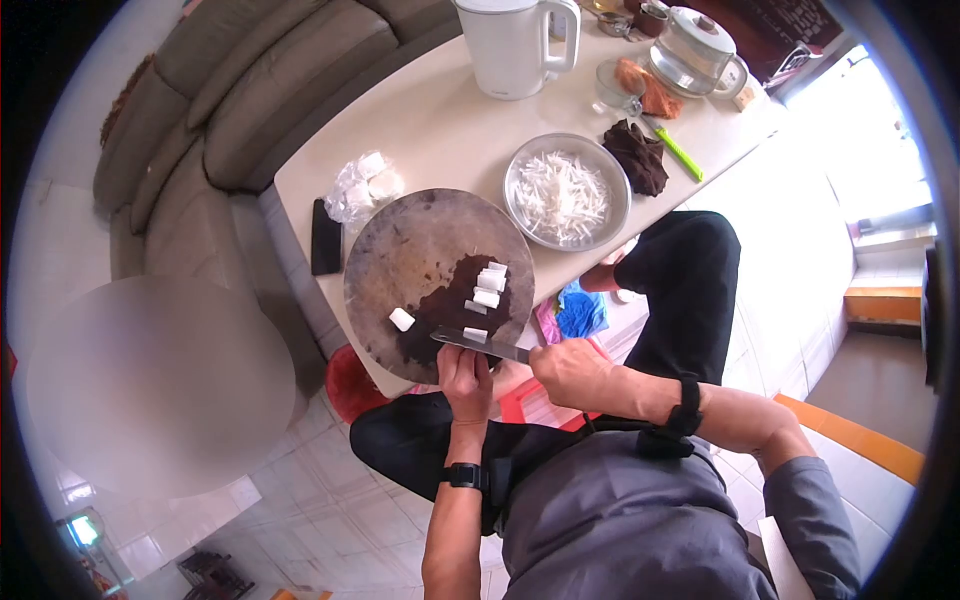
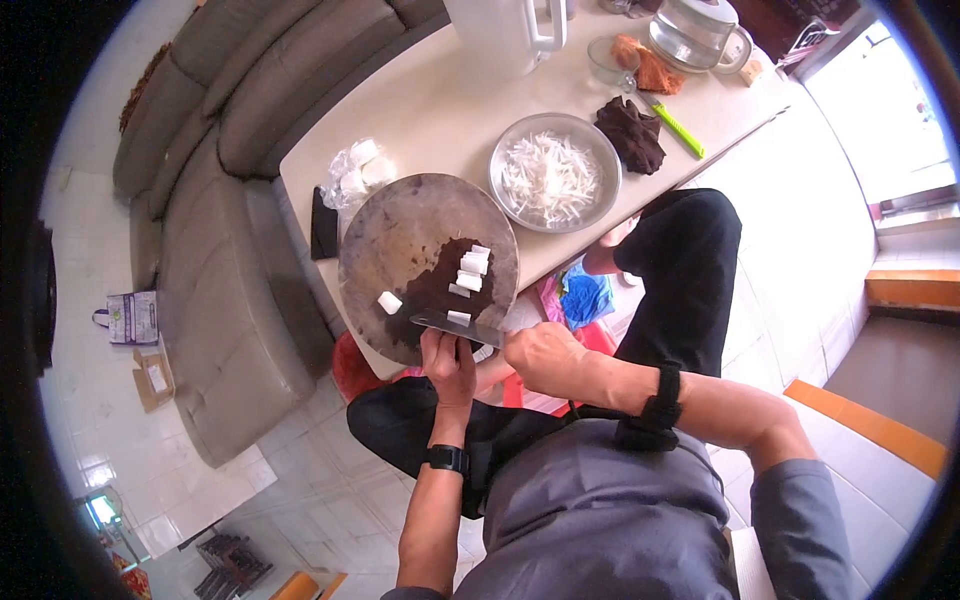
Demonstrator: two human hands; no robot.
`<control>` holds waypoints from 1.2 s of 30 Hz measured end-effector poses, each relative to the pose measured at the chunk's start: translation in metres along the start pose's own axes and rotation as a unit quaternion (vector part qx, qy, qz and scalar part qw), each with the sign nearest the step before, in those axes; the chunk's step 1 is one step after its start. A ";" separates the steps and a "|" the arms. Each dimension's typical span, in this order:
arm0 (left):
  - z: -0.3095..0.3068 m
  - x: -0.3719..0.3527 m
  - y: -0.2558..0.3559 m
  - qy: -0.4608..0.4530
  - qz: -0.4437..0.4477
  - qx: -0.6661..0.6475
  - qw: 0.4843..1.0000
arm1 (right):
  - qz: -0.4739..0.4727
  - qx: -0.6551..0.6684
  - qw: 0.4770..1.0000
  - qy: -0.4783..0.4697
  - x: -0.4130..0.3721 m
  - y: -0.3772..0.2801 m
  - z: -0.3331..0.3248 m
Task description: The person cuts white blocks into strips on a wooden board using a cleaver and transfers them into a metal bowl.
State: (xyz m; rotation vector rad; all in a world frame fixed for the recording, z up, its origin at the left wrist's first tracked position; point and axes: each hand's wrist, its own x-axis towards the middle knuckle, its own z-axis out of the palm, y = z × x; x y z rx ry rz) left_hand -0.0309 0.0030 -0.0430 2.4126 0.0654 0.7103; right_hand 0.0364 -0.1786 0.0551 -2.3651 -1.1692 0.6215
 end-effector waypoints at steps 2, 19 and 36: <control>-0.002 0.000 0.000 -0.004 0.014 0.005 1.000 | 0.012 -0.006 1.000 -0.006 0.006 0.000 0.003; -0.001 0.001 0.005 0.015 -0.003 0.000 1.000 | 0.038 0.019 0.999 -0.025 -0.003 0.004 0.000; -0.001 0.005 0.005 0.029 0.006 -0.013 0.999 | 0.056 0.033 0.998 -0.023 -0.005 0.012 0.006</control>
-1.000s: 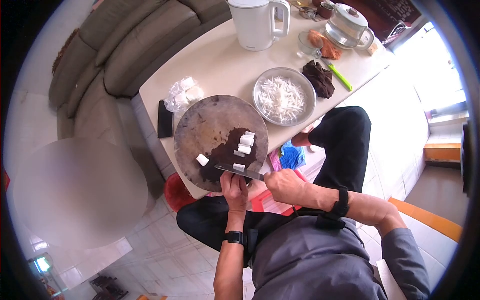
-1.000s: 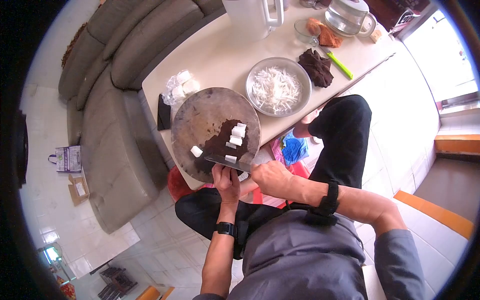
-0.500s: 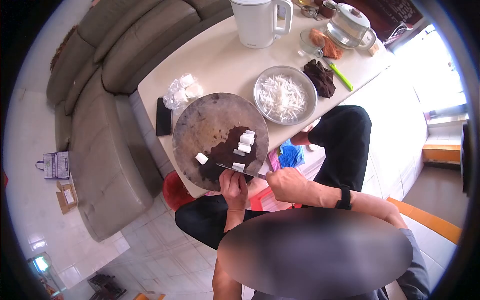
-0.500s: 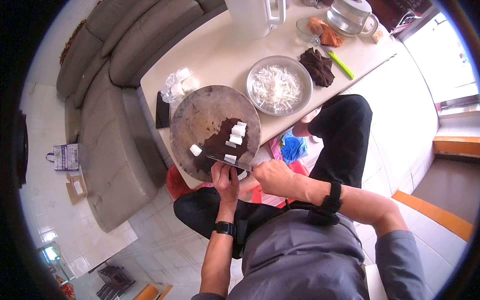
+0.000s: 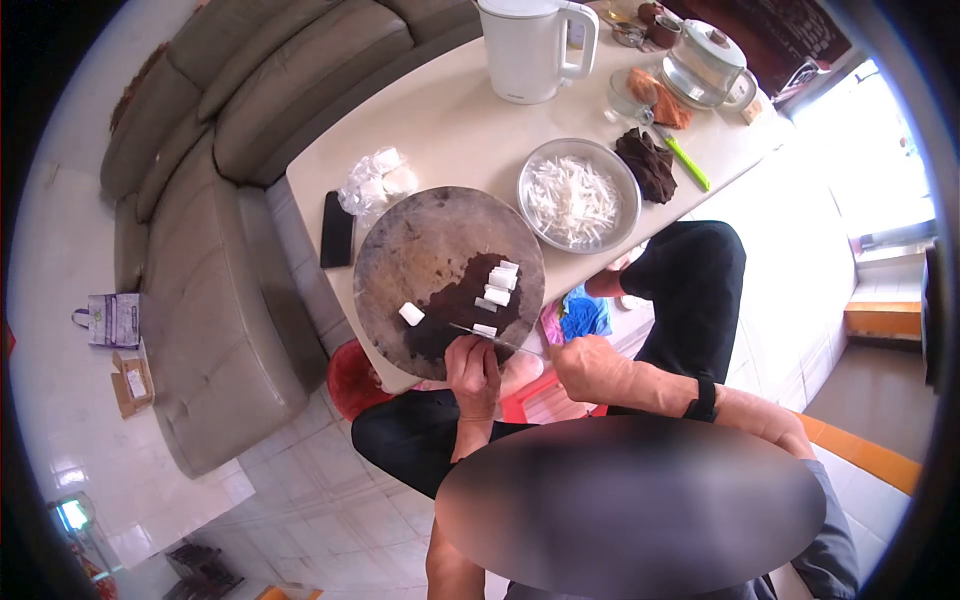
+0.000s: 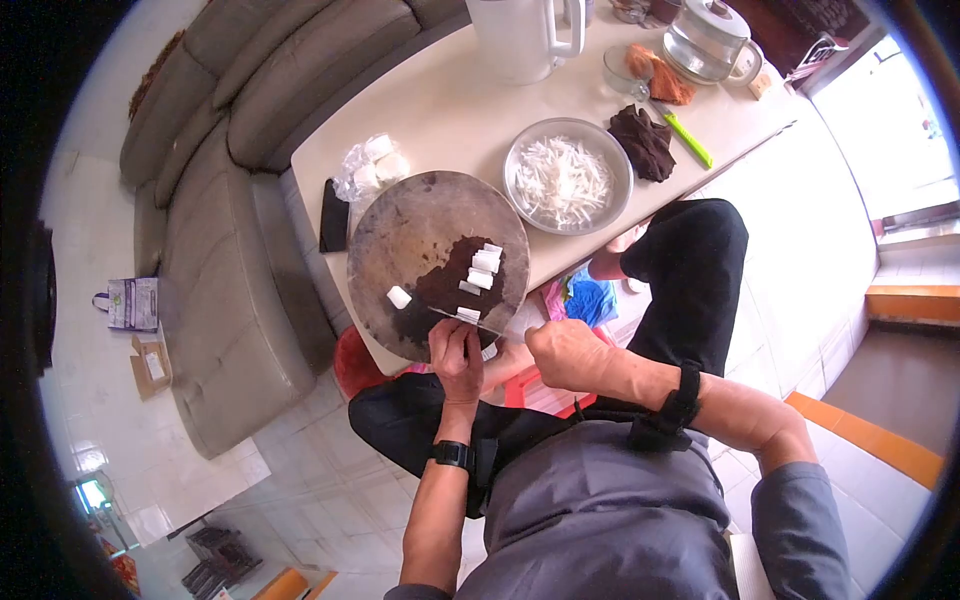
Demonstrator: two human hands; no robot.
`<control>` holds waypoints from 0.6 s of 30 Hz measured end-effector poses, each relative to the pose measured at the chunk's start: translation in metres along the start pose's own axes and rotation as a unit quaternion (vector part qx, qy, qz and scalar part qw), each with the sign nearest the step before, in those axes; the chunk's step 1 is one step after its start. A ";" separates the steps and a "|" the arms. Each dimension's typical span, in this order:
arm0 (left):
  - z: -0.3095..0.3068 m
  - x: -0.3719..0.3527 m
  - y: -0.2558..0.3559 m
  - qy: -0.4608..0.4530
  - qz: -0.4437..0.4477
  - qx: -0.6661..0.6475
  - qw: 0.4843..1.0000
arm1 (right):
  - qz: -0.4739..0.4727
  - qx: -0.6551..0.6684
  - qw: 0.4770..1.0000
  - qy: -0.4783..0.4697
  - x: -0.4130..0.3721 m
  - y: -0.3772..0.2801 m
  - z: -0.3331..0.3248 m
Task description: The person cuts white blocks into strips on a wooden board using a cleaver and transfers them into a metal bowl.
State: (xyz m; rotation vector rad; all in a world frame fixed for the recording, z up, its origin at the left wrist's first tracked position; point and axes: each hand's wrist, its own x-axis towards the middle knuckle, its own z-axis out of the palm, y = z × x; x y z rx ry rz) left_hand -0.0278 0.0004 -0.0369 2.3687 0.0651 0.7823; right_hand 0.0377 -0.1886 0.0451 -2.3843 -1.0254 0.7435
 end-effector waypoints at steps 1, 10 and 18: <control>0.000 0.000 0.000 -0.001 0.002 -0.003 1.000 | -0.001 -0.001 1.000 -0.002 0.001 0.002 0.000; 0.001 0.000 -0.002 0.001 0.002 -0.007 1.000 | -0.013 -0.016 1.000 -0.013 0.004 0.000 -0.007; -0.003 -0.004 -0.001 -0.009 -0.008 -0.001 1.000 | -0.066 -0.012 0.997 0.037 0.012 -0.014 -0.006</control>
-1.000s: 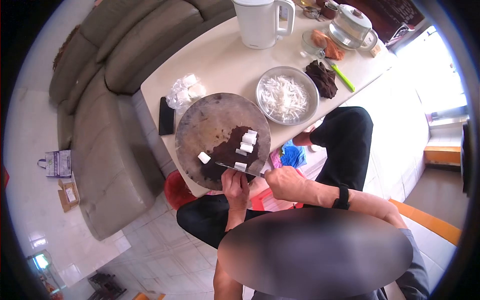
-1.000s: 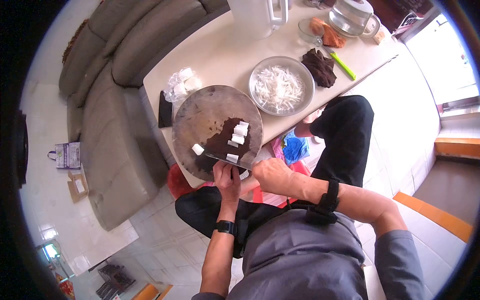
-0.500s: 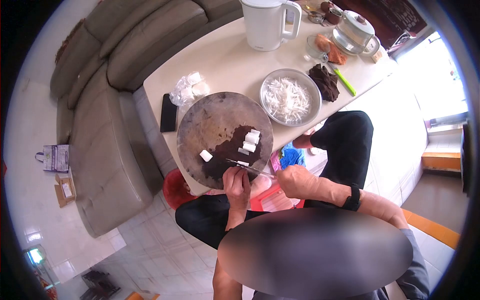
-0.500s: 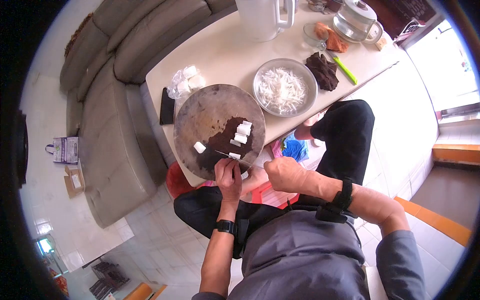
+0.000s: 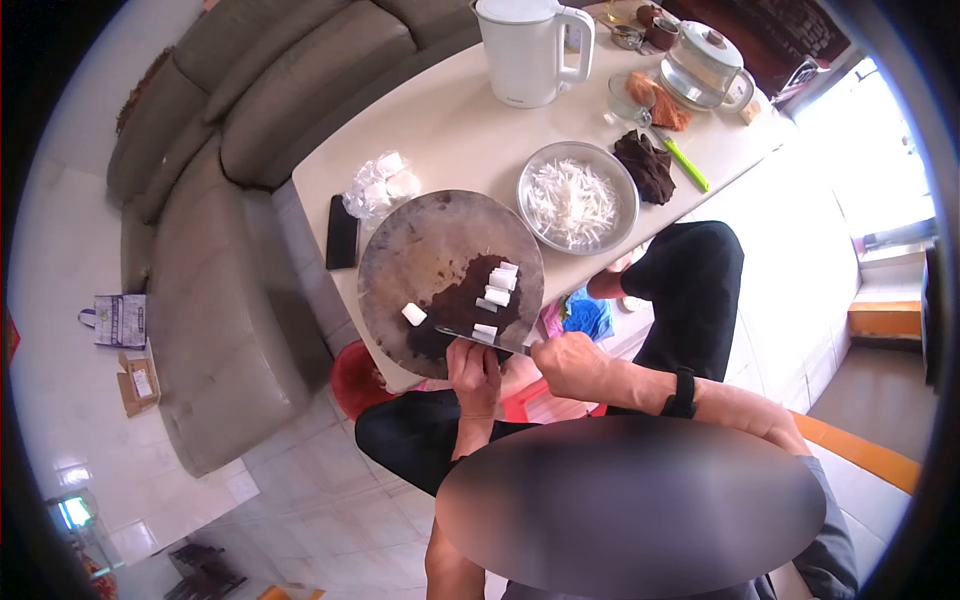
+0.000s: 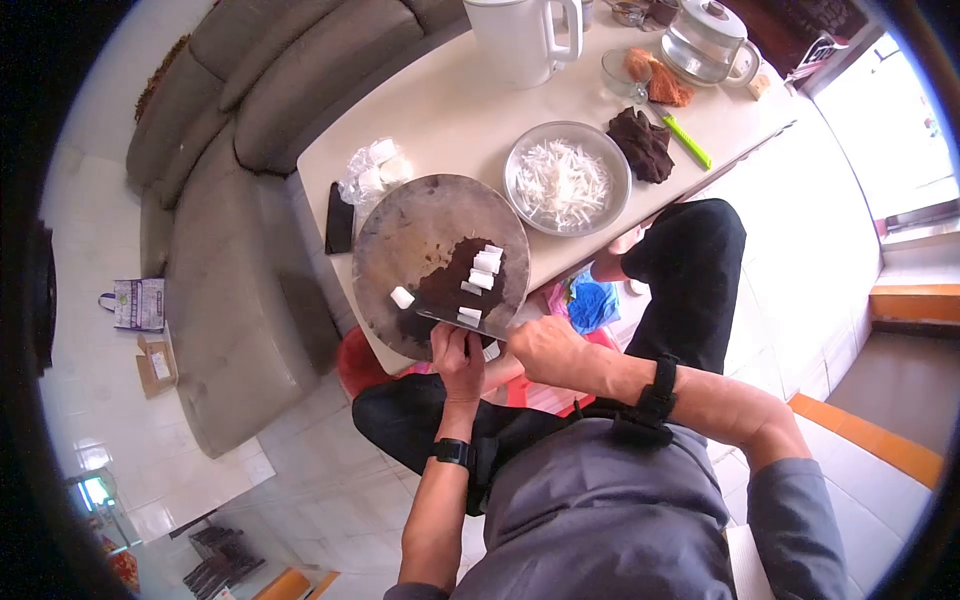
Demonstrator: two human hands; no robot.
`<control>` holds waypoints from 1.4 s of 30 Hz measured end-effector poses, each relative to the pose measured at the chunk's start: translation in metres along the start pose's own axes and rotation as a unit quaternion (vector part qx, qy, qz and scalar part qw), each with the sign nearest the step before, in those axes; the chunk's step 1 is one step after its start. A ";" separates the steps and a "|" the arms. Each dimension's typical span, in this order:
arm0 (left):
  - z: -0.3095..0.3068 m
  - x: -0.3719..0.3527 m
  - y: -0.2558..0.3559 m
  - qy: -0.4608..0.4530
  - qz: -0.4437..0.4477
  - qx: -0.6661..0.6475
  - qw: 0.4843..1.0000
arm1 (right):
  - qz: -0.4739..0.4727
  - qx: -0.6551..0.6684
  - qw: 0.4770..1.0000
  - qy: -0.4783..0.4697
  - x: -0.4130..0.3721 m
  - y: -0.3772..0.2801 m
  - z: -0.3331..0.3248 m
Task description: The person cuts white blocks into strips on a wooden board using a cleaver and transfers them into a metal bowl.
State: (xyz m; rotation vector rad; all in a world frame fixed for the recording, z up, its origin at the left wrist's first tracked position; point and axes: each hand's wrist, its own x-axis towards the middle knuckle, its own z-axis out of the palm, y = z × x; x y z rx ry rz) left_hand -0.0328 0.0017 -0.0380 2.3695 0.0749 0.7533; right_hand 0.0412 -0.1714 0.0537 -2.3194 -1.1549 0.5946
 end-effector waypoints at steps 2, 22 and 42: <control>0.000 0.002 0.000 -0.024 -0.007 0.018 1.000 | 0.015 0.014 1.000 0.017 -0.010 0.002 0.004; -0.017 0.054 0.005 -0.233 0.019 0.108 0.966 | 0.102 0.101 0.985 0.094 -0.045 0.028 0.010; -0.012 0.044 -0.017 -0.071 -0.412 -0.166 0.893 | 0.085 0.143 0.979 0.121 -0.054 0.034 0.023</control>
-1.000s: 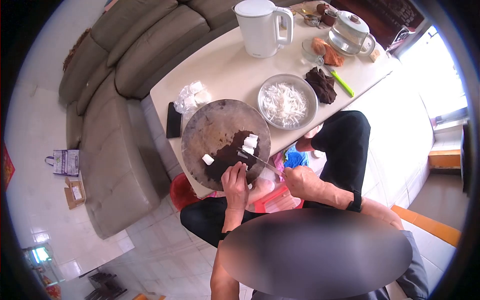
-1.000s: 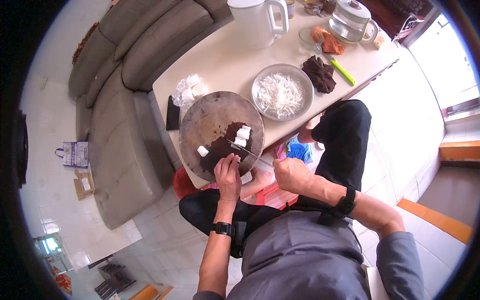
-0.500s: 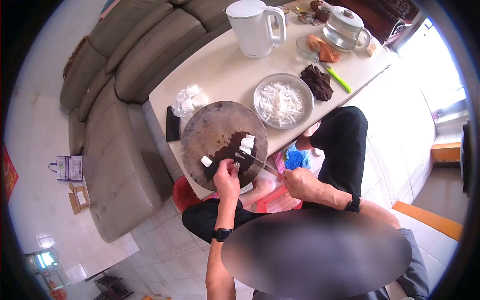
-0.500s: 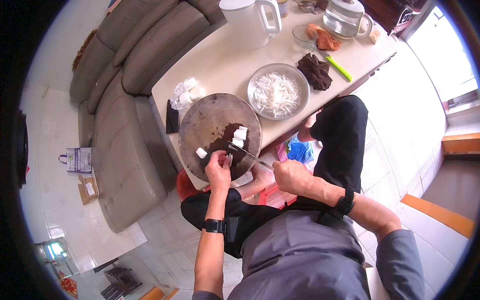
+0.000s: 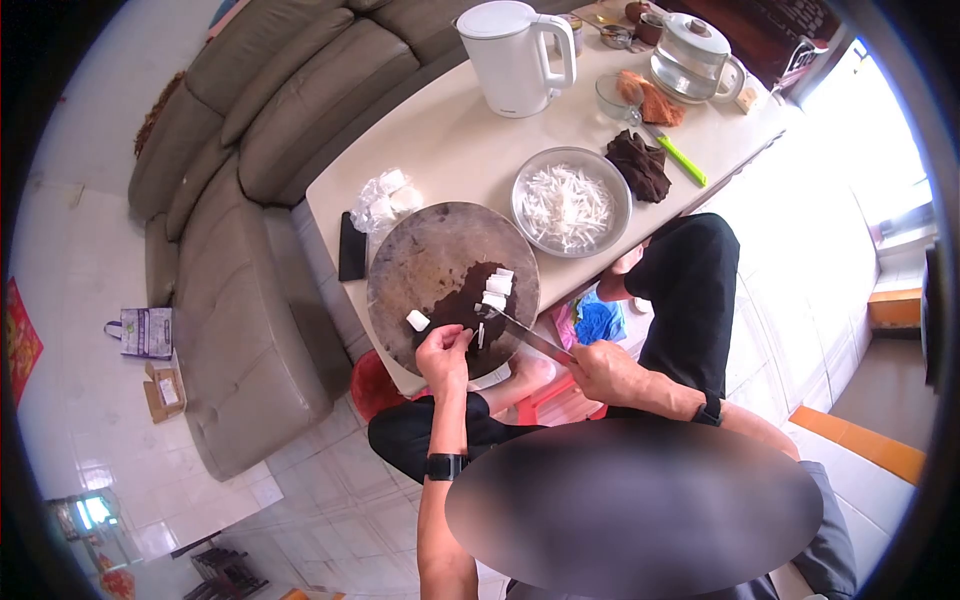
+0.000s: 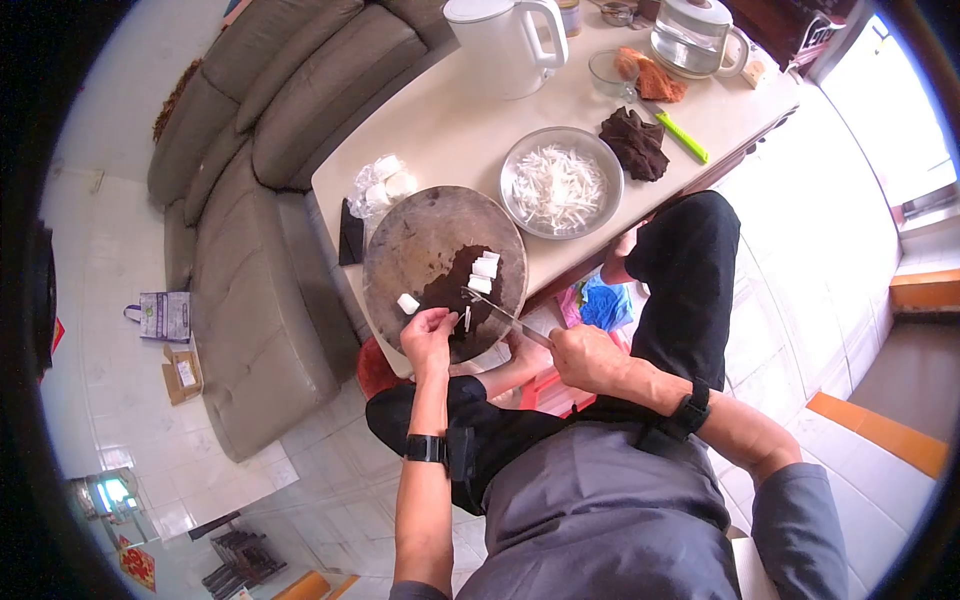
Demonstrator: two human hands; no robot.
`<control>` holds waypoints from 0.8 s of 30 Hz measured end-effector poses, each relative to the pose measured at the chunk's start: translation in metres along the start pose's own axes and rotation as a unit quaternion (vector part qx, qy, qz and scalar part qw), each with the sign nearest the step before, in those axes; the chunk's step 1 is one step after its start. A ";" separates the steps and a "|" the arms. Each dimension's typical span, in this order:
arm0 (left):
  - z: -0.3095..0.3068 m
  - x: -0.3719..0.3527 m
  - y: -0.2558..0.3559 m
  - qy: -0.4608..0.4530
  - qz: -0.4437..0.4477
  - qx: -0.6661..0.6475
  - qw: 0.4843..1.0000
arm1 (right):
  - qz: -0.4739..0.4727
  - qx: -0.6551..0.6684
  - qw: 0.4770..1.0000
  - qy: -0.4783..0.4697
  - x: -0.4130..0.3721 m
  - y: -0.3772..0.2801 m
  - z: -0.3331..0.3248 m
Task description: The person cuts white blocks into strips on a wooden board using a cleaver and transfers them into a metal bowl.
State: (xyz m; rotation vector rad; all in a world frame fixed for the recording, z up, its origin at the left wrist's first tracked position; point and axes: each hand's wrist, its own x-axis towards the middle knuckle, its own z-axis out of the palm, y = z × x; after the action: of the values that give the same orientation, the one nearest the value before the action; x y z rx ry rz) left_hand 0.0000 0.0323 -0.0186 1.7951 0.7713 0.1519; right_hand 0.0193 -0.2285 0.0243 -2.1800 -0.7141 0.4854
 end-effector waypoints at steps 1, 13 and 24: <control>0.001 0.001 0.001 0.008 0.034 0.023 0.999 | 0.008 -0.001 1.000 -0.008 0.000 0.001 0.000; -0.002 0.007 -0.006 -0.016 0.052 0.044 0.998 | 0.025 0.012 0.999 -0.017 -0.003 -0.001 0.001; -0.002 -0.005 0.008 0.006 0.124 0.186 0.975 | 0.021 0.012 1.000 -0.015 -0.005 0.004 0.005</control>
State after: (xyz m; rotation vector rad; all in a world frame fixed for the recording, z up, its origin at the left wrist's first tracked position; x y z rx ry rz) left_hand -0.0008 0.0296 -0.0095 2.2486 0.6079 0.1908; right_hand 0.0142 -0.2310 0.0191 -2.1729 -0.6763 0.5471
